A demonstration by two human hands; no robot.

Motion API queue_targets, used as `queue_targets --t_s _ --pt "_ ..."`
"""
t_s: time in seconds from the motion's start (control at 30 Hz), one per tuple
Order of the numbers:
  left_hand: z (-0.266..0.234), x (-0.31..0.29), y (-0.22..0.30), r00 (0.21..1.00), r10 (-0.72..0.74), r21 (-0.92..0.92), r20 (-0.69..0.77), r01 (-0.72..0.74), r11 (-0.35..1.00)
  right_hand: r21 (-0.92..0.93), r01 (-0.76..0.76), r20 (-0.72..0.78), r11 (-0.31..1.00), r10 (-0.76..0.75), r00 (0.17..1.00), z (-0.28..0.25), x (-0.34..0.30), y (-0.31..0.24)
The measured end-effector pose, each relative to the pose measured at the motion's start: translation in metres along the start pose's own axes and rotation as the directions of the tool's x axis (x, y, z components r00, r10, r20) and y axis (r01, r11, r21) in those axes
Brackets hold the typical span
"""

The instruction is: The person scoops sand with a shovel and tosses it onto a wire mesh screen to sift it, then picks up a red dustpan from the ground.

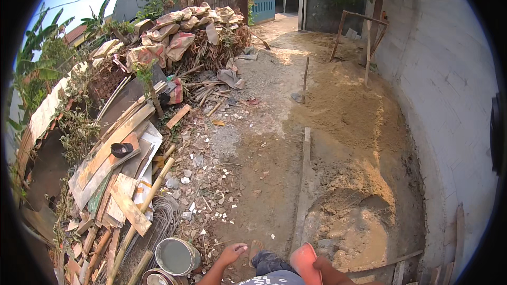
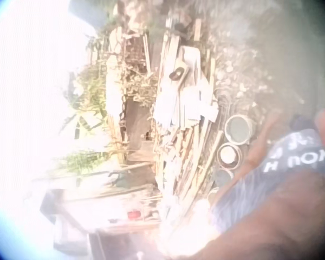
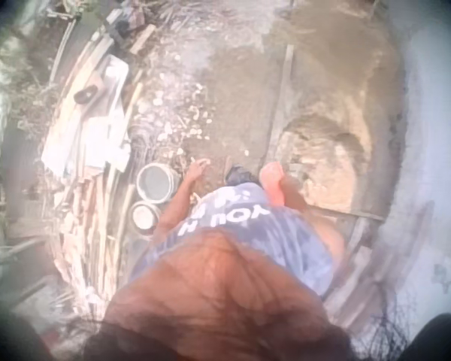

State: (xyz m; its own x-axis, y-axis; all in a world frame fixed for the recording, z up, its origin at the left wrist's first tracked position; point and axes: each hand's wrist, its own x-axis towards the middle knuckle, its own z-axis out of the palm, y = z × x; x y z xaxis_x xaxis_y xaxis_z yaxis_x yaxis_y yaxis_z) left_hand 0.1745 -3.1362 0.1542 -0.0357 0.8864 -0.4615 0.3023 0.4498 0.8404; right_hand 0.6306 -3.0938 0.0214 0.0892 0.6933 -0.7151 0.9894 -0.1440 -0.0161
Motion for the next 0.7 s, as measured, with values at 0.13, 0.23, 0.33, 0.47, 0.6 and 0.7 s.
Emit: queue_targets --t_s 0.13,0.23,0.33,0.47,0.6,0.7 --pt "-0.141 -0.002 -0.17 0.825 -0.464 -0.096 -0.322 0.459 0.883 0.114 0.034 0.014 0.993 -0.036 0.999 -0.095 0.065 -0.142" --pt "-0.19 0.012 -0.155 0.59 -0.764 -0.238 -0.261 0.728 0.643 0.144 0.059 -0.048 0.988 -0.052 0.997 -0.192 0.11 -0.176" --pt "-0.228 0.057 -0.124 0.569 -0.792 -0.281 -0.222 0.74 0.611 0.206 0.02 -0.134 0.978 0.008 0.991 -0.286 0.149 -0.213" --pt "-0.26 0.142 -0.088 0.618 -0.773 -0.227 -0.144 0.739 0.634 0.317 -0.028 -0.268 0.948 0.117 0.956 -0.362 0.208 -0.251" --pt "-0.284 0.277 -0.067 0.706 -0.708 -0.008 -0.007 0.708 0.706 0.442 -0.128 -0.228 0.888 0.249 0.941 -0.385 0.277 -0.254" --pt "-0.325 0.392 -0.073 0.814 -0.564 0.404 0.139 0.473 0.783 0.389 -0.151 -0.115 0.909 0.211 0.971 -0.396 0.31 -0.267"
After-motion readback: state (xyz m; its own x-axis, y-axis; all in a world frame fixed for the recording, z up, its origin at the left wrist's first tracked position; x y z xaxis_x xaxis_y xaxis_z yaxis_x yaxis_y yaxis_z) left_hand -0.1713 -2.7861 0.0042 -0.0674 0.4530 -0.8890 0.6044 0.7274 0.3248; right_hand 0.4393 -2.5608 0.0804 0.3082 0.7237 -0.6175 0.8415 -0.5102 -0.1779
